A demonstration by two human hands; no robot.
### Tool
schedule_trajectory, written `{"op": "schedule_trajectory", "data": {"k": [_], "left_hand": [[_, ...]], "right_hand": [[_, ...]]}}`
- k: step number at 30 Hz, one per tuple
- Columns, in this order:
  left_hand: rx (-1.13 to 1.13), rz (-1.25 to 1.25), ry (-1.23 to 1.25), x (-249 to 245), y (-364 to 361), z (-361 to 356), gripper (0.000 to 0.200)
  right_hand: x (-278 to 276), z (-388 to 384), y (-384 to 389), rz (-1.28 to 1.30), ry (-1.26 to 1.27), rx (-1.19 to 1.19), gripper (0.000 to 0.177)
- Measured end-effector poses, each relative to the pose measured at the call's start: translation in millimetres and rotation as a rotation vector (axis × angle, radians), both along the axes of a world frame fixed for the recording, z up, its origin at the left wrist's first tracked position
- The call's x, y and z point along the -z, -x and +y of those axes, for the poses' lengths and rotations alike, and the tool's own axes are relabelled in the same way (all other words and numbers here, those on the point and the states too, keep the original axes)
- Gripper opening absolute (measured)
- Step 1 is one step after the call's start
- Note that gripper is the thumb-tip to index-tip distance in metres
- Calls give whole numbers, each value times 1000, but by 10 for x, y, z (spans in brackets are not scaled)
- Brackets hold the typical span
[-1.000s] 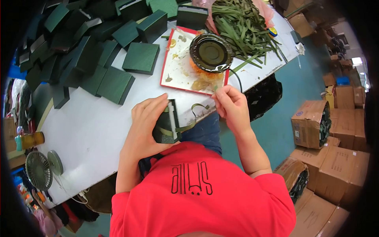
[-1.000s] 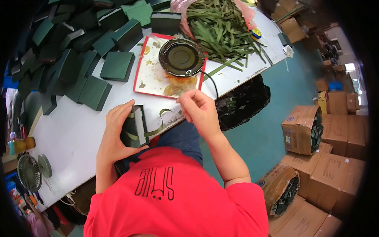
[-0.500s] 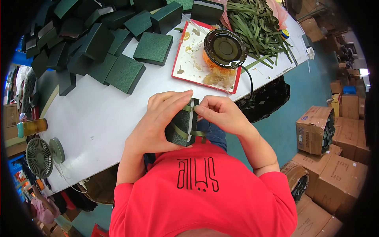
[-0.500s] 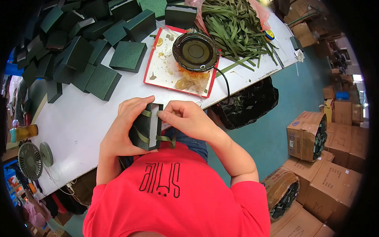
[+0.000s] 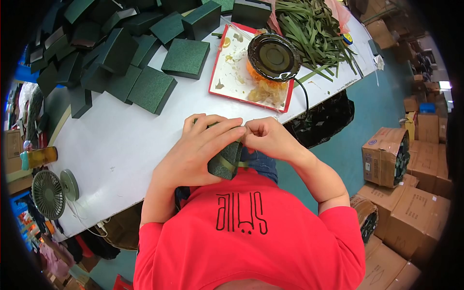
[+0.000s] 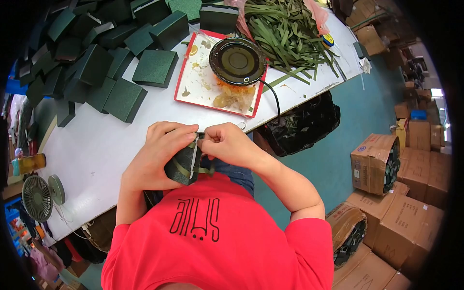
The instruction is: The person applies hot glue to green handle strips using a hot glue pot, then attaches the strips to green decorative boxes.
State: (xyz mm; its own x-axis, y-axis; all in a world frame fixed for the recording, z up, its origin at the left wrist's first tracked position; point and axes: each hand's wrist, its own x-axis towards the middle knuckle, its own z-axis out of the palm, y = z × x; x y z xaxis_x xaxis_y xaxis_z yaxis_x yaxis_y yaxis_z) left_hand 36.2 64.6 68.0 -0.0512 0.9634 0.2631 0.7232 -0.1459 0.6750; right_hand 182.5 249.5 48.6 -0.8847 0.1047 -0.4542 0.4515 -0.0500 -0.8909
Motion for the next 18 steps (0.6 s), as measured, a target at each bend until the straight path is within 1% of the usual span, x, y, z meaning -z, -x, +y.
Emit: {"op": "schedule_trajectory", "data": {"k": [1, 4, 5, 8, 9, 11, 13, 15, 17, 18], "left_hand": [[-14, 8, -5, 9, -7, -1, 90], [-88, -106, -32, 40, 28, -50, 94], [-98, -100, -26, 47, 41, -64, 96], [-116, -89, -24, 70, 51, -90, 100], [-114, -87, -35, 80, 50, -92, 101], [-109, -85, -49, 91, 45, -94, 102], [-105, -85, -55, 95, 38, -89, 103], [-106, -106, -50, 73, 31, -83, 98], [-103, -116, -54, 63, 26, -81, 95], [-100, -115, -60, 61, 24, -83, 94]], "right_hand": [[-17, -5, -3, 0, -6, 9, 24], [-92, 27, -37, 44, -1, 241, 21], [-86, 84, -89, 74, 44, 324, 24], [-6, 43, -159, 255, -108, 667, 23], [17, 19, -172, 313, -180, 686, 22], [114, -61, -197, 390, -187, 667, 20], [120, -103, -220, 392, -199, 644, 19], [68, -113, -223, 320, -216, 614, 19], [162, -6, -260, 331, -93, 659, 17], [184, 8, -269, 319, -107, 626, 17]]}}
